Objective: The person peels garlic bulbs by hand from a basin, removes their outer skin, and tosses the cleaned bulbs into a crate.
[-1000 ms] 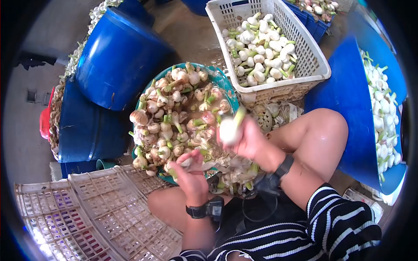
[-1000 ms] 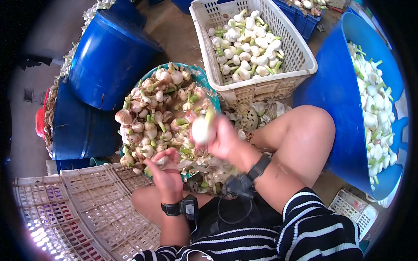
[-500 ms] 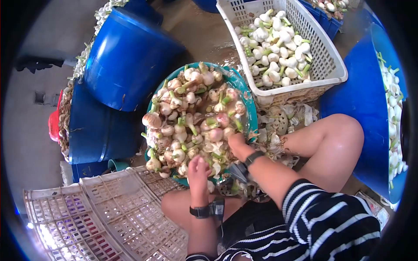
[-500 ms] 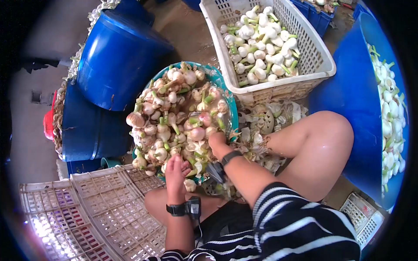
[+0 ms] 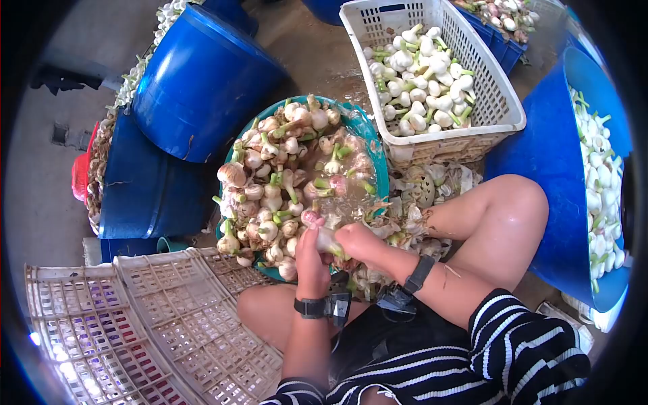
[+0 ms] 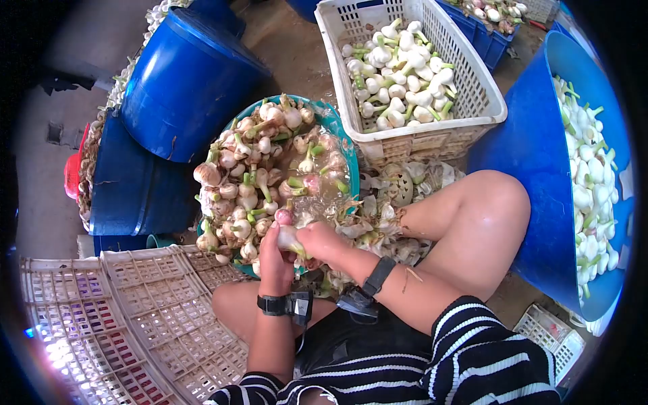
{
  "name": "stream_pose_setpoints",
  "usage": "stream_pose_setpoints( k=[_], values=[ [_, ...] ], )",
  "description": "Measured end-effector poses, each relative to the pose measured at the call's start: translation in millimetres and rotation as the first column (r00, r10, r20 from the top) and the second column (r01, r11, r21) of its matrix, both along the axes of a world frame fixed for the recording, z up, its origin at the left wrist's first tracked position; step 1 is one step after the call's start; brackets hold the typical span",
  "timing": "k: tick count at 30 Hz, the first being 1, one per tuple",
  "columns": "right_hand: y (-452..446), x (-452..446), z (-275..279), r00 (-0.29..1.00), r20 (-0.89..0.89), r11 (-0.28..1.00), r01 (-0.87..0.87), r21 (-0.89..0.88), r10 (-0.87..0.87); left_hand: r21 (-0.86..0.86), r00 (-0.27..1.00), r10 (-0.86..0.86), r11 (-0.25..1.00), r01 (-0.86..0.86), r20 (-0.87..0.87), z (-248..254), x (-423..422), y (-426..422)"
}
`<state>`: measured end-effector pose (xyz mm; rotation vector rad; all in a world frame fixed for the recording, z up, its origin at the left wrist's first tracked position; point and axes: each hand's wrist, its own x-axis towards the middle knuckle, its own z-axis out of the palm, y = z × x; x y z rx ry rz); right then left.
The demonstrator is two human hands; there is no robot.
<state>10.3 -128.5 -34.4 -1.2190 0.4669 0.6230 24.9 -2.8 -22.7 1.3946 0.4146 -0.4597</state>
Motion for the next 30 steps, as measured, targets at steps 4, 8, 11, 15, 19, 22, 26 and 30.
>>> stream_pose_setpoints(
  k=[4,8,11,15,19,22,26,30],
  values=[
    [-2.4,-6.5,-10.8,0.993,-0.085,0.950,0.103,0.295,-0.081,-0.003,0.964,-0.113,0.993,0.117,0.242,11.2,1.7,0.1],
    [-8.0,-15.2,-20.1,0.766,0.625,0.926,0.110,-0.361,0.152,0.205,0.897,-0.430,0.874,0.441,-0.100,6.0,18.4,15.8],
    [-14.2,-12.4,-5.4,0.675,0.721,0.849,0.280,-0.449,0.159,0.522,0.826,-0.559,0.724,0.451,0.063,33.3,2.3,-11.0],
    [-20.2,-3.9,-16.0,0.971,0.222,0.976,0.124,-0.178,-0.083,0.858,0.296,-0.841,0.501,0.113,0.452,33.2,-14.8,-13.5],
    [-36.3,-2.1,-14.3,0.988,-0.046,0.985,0.148,0.083,-0.145,0.931,0.179,-0.914,0.359,-0.064,0.365,29.5,-19.8,-4.9],
    [-28.8,-8.0,-9.1,0.963,0.247,0.995,0.100,0.024,-0.103,0.706,0.555,-0.637,0.698,0.119,0.536,15.9,-25.6,-4.8],
    [-36.3,-25.3,41.5,0.866,0.447,0.932,0.057,0.357,-0.224,-0.337,0.969,0.231,0.922,-0.189,0.086,5.5,-15.8,6.1],
    [-60.7,-39.5,63.1,0.782,0.562,0.931,0.060,0.360,-0.268,-0.558,0.882,0.395,0.685,-0.469,-0.257,-22.3,-11.3,34.8]
  ],
)
